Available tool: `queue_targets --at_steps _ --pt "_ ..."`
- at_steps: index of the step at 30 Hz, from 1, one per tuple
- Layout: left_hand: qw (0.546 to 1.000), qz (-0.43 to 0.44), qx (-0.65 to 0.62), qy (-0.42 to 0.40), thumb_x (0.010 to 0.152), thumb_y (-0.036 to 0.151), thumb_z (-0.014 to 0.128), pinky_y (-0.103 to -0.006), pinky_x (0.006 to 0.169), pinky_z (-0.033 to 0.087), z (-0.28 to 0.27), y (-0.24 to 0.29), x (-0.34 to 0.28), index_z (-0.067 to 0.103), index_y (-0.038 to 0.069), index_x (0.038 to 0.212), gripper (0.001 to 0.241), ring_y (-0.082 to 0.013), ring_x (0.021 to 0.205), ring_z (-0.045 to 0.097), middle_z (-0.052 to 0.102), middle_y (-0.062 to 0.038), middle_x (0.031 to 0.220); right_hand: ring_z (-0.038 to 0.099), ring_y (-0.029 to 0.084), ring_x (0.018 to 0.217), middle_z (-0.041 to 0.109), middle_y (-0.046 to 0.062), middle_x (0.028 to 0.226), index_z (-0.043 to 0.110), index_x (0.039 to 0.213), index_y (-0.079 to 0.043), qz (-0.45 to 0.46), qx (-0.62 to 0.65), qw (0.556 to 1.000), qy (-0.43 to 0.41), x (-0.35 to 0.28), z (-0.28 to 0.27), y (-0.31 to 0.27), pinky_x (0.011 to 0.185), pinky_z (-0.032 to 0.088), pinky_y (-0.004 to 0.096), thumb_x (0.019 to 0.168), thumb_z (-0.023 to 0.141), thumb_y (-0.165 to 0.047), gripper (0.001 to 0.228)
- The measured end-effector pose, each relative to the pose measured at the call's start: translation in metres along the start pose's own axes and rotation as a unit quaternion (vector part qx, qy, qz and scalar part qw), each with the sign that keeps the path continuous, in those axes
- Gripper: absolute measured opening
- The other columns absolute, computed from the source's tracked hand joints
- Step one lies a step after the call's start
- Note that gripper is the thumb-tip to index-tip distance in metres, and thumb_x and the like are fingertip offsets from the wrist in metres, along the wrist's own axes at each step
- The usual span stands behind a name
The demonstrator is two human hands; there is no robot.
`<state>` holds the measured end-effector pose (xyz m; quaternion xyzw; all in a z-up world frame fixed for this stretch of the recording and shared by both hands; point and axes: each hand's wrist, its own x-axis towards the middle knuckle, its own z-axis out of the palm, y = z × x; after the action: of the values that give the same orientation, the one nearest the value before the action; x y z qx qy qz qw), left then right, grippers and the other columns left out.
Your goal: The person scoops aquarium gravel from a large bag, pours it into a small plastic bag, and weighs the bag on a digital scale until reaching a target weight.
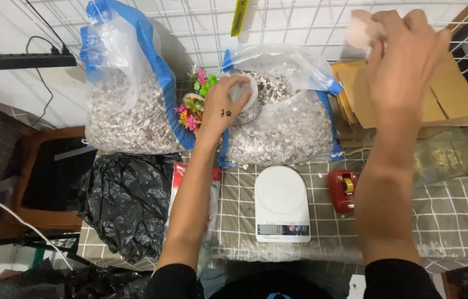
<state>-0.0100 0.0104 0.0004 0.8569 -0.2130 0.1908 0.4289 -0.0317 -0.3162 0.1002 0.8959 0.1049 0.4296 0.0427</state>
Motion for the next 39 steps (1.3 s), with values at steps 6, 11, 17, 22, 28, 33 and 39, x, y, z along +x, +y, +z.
queue_targets --at_steps 6,11,17,22,28,33,39 --pt "0.997 -0.069 -0.001 -0.024 0.093 0.027 0.078 -0.0542 0.083 0.059 -0.002 0.023 -0.001 0.077 0.009 0.099 0.019 -0.0419 0.101 0.071 0.072 -0.017 0.098 0.073 0.046 0.087 0.072 0.018 0.088 0.078 0.102 -0.011 0.117 0.158 0.944 -0.264 -0.014 0.036 -0.065 0.074 0.057 0.055 0.094 0.07 -0.02 0.014" --pt "0.994 -0.084 0.013 -0.074 0.099 0.012 0.06 -0.0603 0.092 0.056 0.013 0.001 -0.004 0.072 0.012 0.128 0.031 -0.0473 0.116 0.065 0.063 -0.022 0.126 0.075 0.037 0.089 0.073 0.008 0.092 0.078 0.109 -0.03 0.168 0.14 0.918 -0.332 -0.047 0.083 -0.112 0.078 0.06 0.049 0.09 0.07 -0.022 0.022" --pt "0.994 -0.092 0.009 -0.055 0.095 0.025 0.068 -0.0552 0.094 0.055 0.018 -0.006 -0.001 0.07 0.023 0.127 0.032 -0.0407 0.113 0.066 0.063 -0.012 0.124 0.071 0.04 0.101 0.073 0.011 0.099 0.077 0.112 -0.028 0.221 0.272 0.889 -0.294 -0.069 0.144 -0.1 0.086 0.055 0.051 0.088 0.076 -0.024 0.024" --pt "0.995 -0.092 -0.021 -0.025 0.094 0.013 0.063 -0.0403 0.066 0.057 0.007 0.009 0.0 0.072 0.021 0.115 0.024 -0.0197 0.062 0.067 0.068 -0.007 0.105 0.071 0.025 0.099 0.074 -0.002 0.09 0.075 0.112 -0.042 0.258 0.371 0.841 -0.299 -0.071 0.132 -0.064 0.087 0.053 0.038 0.085 0.076 -0.029 0.029" --pt "0.982 -0.07 -0.175 -0.028 0.101 0.005 0.049 -0.0363 0.059 0.058 0.013 0.001 0.001 0.062 0.004 0.139 0.041 -0.0162 0.061 0.07 0.062 -0.026 0.131 0.061 0.012 0.08 0.071 -0.002 0.084 0.077 0.117 -0.032 0.257 0.501 0.793 -0.234 -0.055 0.1 -0.051 0.079 0.048 0.023 0.086 0.076 -0.023 0.032" --pt "0.966 -0.113 -0.226 -0.045 0.1 0.01 0.055 -0.0532 0.083 0.062 0.016 0.023 -0.001 0.056 0.006 0.147 0.047 -0.0491 0.111 0.067 0.05 -0.033 0.143 0.064 0.02 0.081 0.071 0.005 0.086 0.079 0.118 -0.028 0.225 0.467 0.84 -0.158 -0.05 0.07 -0.042 0.077 0.05 0.029 0.089 0.083 -0.022 0.03" --pt "0.947 -0.144 -0.28 -0.064 0.103 0.006 0.05 -0.0395 0.072 0.067 0.025 0.008 0.005 0.053 0.007 0.149 0.046 -0.0297 0.085 0.079 0.043 -0.033 0.149 0.065 0.017 0.079 0.074 0.004 0.085 0.08 0.117 -0.02 0.161 0.49 0.851 -0.104 -0.036 0.029 -0.066 0.074 0.051 0.027 0.093 0.084 -0.02 0.024"
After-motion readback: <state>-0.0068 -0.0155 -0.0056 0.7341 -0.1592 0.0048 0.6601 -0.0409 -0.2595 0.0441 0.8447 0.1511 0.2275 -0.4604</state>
